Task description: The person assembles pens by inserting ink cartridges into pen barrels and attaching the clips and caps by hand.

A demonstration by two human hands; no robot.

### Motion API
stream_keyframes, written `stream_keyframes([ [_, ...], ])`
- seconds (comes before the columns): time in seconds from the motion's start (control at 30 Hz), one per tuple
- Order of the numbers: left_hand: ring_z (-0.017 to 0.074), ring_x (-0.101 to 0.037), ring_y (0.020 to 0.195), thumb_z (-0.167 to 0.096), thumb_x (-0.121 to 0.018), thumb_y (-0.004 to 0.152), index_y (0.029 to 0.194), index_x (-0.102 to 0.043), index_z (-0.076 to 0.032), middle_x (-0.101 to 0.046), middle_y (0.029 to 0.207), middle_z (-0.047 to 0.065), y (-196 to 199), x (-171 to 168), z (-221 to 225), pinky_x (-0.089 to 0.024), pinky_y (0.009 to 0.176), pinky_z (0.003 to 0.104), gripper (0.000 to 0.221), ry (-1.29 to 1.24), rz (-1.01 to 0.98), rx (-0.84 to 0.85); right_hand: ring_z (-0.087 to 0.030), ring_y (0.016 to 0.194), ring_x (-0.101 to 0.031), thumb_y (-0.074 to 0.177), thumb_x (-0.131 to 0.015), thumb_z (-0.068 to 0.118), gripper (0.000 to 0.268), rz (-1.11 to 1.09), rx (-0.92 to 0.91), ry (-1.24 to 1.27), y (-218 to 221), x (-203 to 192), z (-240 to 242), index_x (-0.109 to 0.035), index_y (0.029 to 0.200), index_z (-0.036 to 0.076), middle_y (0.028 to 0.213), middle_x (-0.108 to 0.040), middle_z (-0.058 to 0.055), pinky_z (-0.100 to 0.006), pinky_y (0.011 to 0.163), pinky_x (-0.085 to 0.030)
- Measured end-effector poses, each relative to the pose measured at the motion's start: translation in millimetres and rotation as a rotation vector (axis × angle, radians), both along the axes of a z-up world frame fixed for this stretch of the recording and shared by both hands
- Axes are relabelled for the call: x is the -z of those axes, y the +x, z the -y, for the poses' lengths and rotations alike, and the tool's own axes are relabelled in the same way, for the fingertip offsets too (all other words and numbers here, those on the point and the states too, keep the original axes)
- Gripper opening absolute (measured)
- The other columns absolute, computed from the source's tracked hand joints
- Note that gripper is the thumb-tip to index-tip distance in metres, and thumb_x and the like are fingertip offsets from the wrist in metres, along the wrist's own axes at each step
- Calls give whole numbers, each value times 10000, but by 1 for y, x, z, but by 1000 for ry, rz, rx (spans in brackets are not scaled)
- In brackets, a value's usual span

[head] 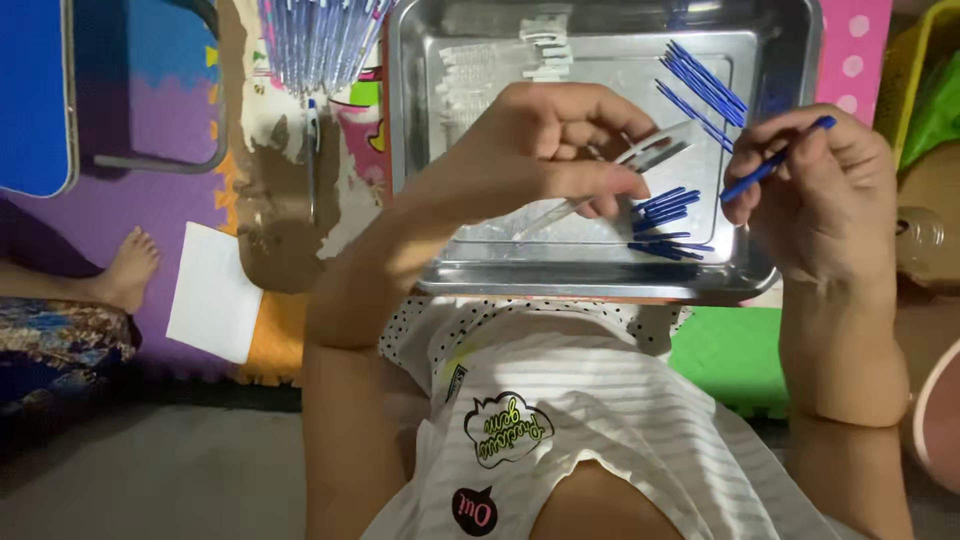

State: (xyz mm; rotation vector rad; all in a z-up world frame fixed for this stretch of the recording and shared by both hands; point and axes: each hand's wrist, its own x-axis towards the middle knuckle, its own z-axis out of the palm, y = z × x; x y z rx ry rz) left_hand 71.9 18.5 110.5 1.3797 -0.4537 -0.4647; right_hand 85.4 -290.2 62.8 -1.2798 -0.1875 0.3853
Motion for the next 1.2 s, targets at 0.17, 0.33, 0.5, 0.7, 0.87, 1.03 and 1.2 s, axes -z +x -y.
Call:
stream_keyframes([
  [0.17, 193, -795, 838, -224, -732, 989, 1249, -675, -36, -807, 1058, 144, -12, 10, -11, -681, 773, 277, 327, -114, -77, -76, -199, 756, -721, 1126, -655, 275, 269, 75, -34, -83, 2, 13, 0, -650, 1217, 21, 1089, -700, -168, -236, 733, -646],
  [0.33, 181, -796, 849, -222, -714, 1002, 1254, -677, -37, -791, 1039, 158, -15, 17, -17, -684, 753, 280, 315, -147, -90, -105, -382, 1098, -627, 1203, -502, 4, 183, 601, -215, -892, 39, 69, -15, -636, 1306, -68, 1199, -654, -248, -470, 962, -489],
  [0.5, 202, -770, 814, -287, -723, 1006, 1281, -649, -42, -782, 1055, 202, -19, 32, -25, -675, 742, 289, 376, -208, -133, -144, -437, 1072, -619, 1119, -707, 51, 205, 778, -187, -1103, 68, 127, 1, -742, 1305, -28, 1153, -586, -231, -509, 914, -496],
  [0.7, 168, -749, 785, -207, -801, 976, 1251, -657, -36, -788, 1005, 128, -24, 36, -28, -658, 709, 320, 355, -337, -281, -242, -465, 969, -658, 1062, -758, 135, 305, 751, -395, -1160, 48, 117, -29, -699, 1330, 1, 1161, -610, -232, -586, 797, -549],
  [0.87, 183, -769, 794, -188, -762, 1004, 1269, -648, -49, -786, 1021, 160, -25, 42, -31, -692, 746, 323, 320, -304, -248, -252, -495, 929, -646, 1073, -699, 247, 325, 713, -502, -1270, 47, 118, -38, -625, 1313, 40, 1173, -582, -205, -634, 653, -534],
  [1.03, 202, -760, 770, -245, -768, 995, 1251, -643, -66, -769, 1031, 180, -21, 54, -30, -667, 718, 345, 336, -321, -250, -238, -437, 1006, -612, 1054, -694, 184, 219, 689, -518, -1138, 47, 122, -34, -666, 1223, 48, 1116, -602, -204, -534, 858, -480],
  [1.2, 183, -777, 781, -244, -762, 992, 1244, -653, -55, -789, 1023, 143, -23, 59, -36, -705, 720, 325, 333, -258, -220, -262, -421, 969, -669, 1140, -737, 46, 75, 867, -234, -1211, 75, 131, 12, -747, 1194, -5, 1152, -683, -242, -517, 763, -529],
])
